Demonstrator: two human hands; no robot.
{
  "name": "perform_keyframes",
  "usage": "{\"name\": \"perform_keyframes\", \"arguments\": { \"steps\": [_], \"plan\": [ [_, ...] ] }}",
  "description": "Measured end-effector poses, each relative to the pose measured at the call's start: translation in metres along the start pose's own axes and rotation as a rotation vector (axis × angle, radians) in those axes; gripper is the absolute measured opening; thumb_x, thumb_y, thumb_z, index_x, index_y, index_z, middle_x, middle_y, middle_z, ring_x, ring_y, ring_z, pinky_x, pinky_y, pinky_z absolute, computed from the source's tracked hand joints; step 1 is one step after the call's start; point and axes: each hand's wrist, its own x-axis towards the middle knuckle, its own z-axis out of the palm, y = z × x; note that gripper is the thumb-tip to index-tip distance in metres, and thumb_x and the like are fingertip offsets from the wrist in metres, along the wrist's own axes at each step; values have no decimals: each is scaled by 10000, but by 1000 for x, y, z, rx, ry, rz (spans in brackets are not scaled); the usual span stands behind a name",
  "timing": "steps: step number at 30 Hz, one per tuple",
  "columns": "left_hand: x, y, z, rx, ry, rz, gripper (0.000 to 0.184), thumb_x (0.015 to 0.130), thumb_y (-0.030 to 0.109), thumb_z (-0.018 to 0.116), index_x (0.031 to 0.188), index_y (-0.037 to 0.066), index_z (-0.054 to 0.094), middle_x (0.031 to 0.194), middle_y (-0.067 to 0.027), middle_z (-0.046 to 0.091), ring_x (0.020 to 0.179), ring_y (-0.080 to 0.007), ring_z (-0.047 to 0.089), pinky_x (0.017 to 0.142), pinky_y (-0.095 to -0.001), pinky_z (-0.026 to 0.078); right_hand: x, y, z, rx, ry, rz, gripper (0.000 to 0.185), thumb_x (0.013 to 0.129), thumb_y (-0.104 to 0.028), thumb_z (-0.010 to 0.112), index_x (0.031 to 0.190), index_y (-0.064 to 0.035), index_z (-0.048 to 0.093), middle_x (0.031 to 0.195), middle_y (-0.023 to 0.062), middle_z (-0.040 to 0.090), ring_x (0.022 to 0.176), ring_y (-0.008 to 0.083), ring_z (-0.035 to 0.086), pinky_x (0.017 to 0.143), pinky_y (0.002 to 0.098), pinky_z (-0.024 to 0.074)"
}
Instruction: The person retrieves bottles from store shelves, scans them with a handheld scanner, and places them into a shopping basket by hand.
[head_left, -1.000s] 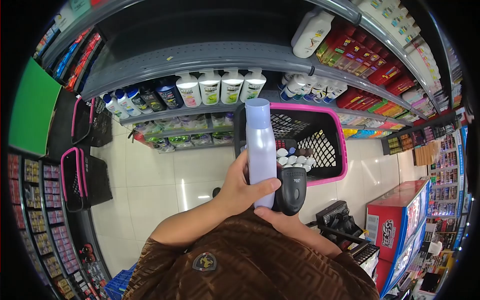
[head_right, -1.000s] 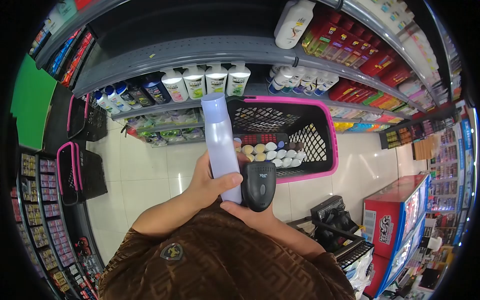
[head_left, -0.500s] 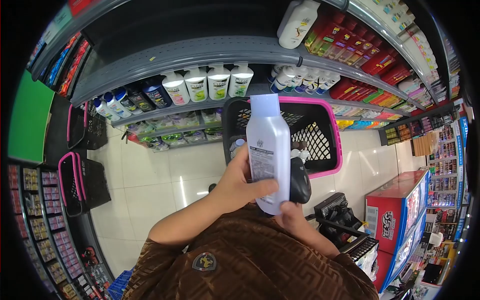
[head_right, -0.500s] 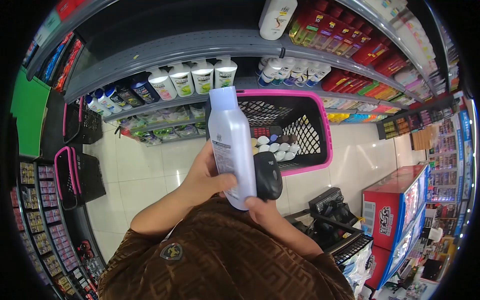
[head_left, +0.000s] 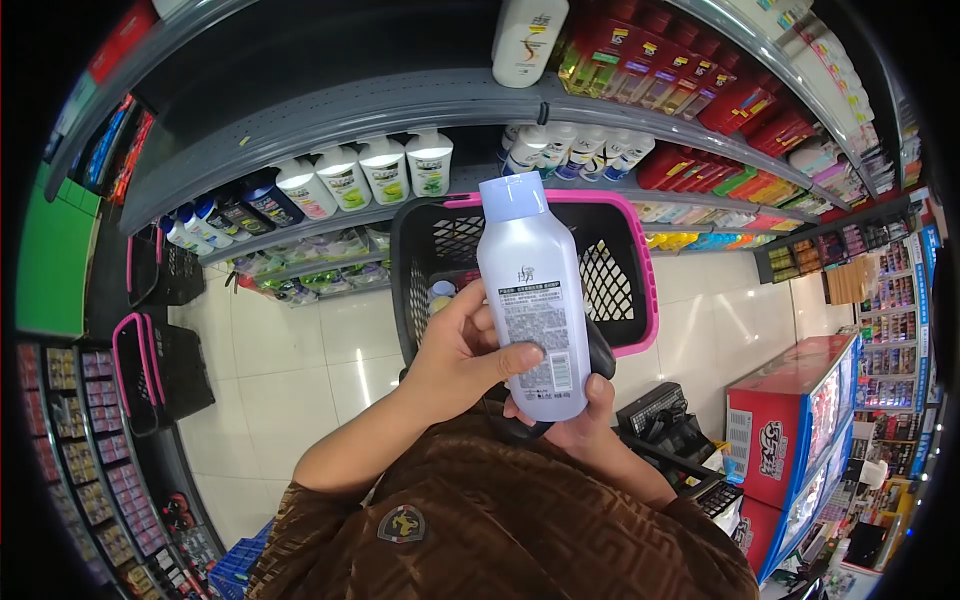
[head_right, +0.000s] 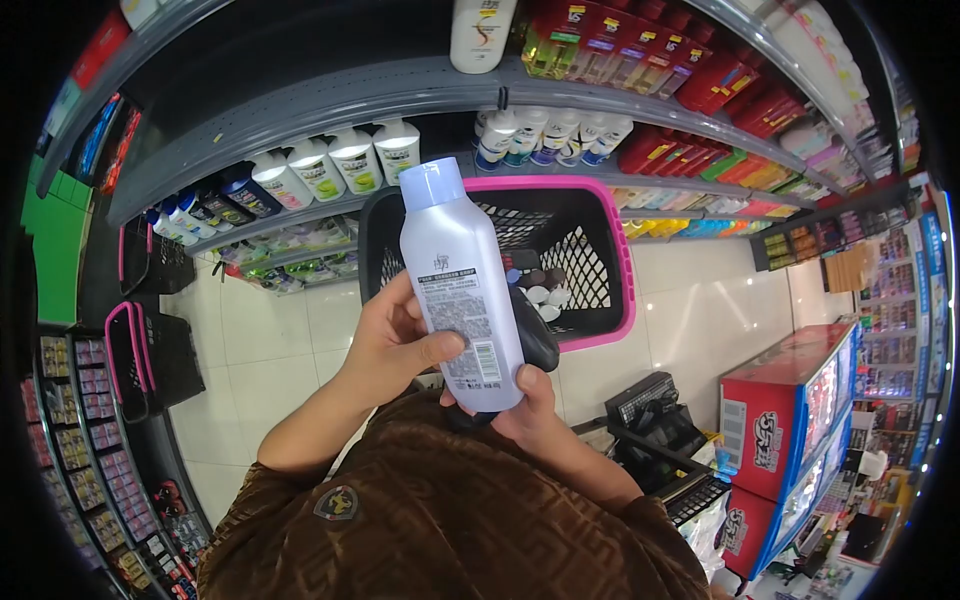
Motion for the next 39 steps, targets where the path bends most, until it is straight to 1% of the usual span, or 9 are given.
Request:
{"name": "perform_keyframes", "arguments": {
  "steps": [5,8,10,13,18,22,24,27,39],
  "plan": [
    [22,-14,20,11,43,-8,632,919,-2,731,1454,-18,394,1224,-104,692,1117,-160,672,958,-329,548,3,-25,-26,-2,-22,18,1034,763,-719,663,1457,2,405,1217,192,601,803,271,693,649,381,612],
    [35,-21,28,-2,54,-19,625,925,-1,723,1457,-12,394,1203,-100,698,1079,-155,682,908,-318,565,5,-39,-37,-6,-32,35,1034,762,-719,662,1454,6,408,1221,195,599,821,274,693,652,386,612],
    [43,-29,34,46,74,24,611,929,4,722,1449,-5,402,1185,-98,704,1048,-147,689,856,-304,580,7,-47,-47,-12,-30,56,1033,761,-719,663,1452,7,411,1227,196,597,831,276,694,653,389,612],
    [51,-38,39,38,95,21,595,926,5,725,1434,-1,416,1181,-99,705,1040,-141,689,833,-294,586,7,-54,-60,-19,-25,74,1031,759,-712,667,1454,5,414,1260,205,586,878,287,693,667,401,614],
    [57,-46,45,36,118,34,569,923,3,728,1409,-4,432,1174,-98,710,1049,-145,691,846,-295,585,7,-58,-74,31,-34,94,1016,773,-703,660,1461,4,412,1293,219,576,988,305,679,660,415,613],
    [58,-48,47,31,126,20,559,921,4,731,1396,-7,436,1169,-101,713,1053,-152,693,868,-307,584,5,-56,-78,37,-10,88,1011,778,-708,652,1458,2,416,1283,214,581,933,305,691,651,408,609],
    [58,-47,47,43,118,7,561,920,5,731,1397,-6,434,1176,-103,710,1060,-156,691,878,-314,584,4,-55,-84,25,-71,113,1008,778,-714,647,1454,0,420,1268,204,589,861,303,698,654,399,606],
    [56,-44,45,72,112,-1,572,918,4,733,1402,-6,429,1188,-108,705,1073,-161,688,894,-322,582,5,-50,-78,29,-38,76,1006,775,-715,648,1449,-1,425,1255,196,596,803,300,700,654,391,606],
    [40,-25,22,61,102,-16,628,912,1,737,1441,2,399,1179,-103,699,1063,-162,688,879,-326,588,13,-34,-50,31,-32,69,995,774,-679,668,1462,-8,410,1255,199,596,798,283,699,662,409,612]
  ]
}}
